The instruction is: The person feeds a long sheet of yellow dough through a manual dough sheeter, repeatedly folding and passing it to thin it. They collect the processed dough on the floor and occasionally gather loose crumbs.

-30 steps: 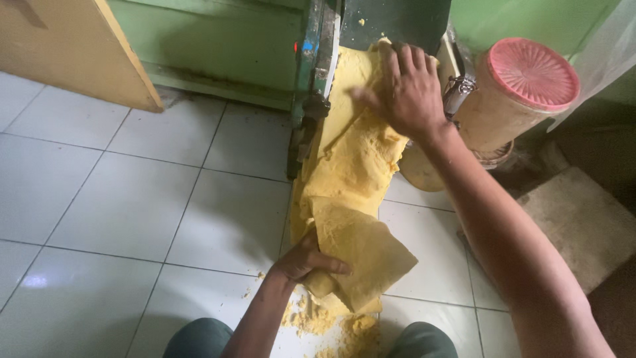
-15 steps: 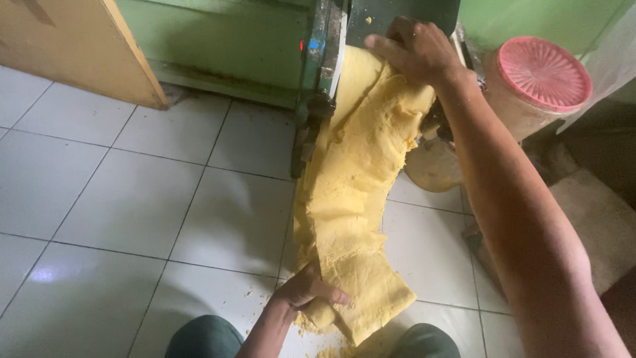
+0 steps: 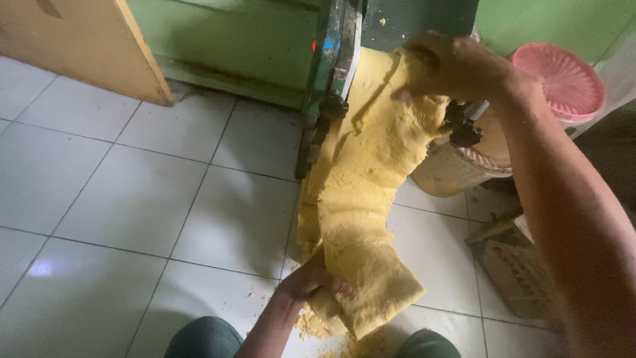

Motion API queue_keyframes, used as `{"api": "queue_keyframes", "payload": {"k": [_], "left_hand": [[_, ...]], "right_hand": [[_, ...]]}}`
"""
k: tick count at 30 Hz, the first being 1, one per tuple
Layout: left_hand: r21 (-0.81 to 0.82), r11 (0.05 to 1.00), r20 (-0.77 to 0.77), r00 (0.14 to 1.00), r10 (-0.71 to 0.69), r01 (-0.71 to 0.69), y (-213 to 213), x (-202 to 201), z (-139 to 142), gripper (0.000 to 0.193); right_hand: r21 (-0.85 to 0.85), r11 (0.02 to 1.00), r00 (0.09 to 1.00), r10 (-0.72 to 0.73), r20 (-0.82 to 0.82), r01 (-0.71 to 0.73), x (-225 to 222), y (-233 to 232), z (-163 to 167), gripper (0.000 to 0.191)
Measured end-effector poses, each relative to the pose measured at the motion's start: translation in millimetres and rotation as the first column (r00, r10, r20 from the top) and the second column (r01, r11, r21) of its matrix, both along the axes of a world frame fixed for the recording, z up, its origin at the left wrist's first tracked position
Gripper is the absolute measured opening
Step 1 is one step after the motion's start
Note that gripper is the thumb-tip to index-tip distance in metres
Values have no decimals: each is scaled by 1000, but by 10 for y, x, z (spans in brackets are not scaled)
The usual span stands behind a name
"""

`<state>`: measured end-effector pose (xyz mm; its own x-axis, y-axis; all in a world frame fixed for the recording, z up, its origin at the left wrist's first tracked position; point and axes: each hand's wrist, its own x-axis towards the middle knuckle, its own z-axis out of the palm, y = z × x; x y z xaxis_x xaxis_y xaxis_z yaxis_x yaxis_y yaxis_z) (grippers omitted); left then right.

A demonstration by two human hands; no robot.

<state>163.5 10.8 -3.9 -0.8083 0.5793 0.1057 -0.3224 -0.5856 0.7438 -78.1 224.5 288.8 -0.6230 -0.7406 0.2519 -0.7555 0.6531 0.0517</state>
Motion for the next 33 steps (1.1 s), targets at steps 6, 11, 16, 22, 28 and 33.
{"api": "queue_keyframes", "payload": {"k": [6,11,16,22,28,33], "left_hand": [[-89,996,120,992,23,-13,27,-22,-77,115],[-44,999,95,995,31,-27,-9,-37,-220,112],[-27,1000,127,992,3,0,23,-143,-405,101],[29,993,159,980,-117,114,104,-329,-681,75],[-16,984,371,913,171,-177,384,-44,-587,76],[-13,937,456,831,317,-350,588,242,-89,76]], "right_hand": [[143,914,824,-405,396,381,-148,17,-1,51],[-89,984,988,-154,7,154,-384,132,-214,51],[-24,990,981,-139,-132,137,-645,188,-332,44],[-95,991,989,-99,-110,89,-751,219,-331,47],[-117,973,973,-212,-94,201,-640,299,-394,44],[-23,926,907,-373,-194,376,-546,197,-445,48]]}}
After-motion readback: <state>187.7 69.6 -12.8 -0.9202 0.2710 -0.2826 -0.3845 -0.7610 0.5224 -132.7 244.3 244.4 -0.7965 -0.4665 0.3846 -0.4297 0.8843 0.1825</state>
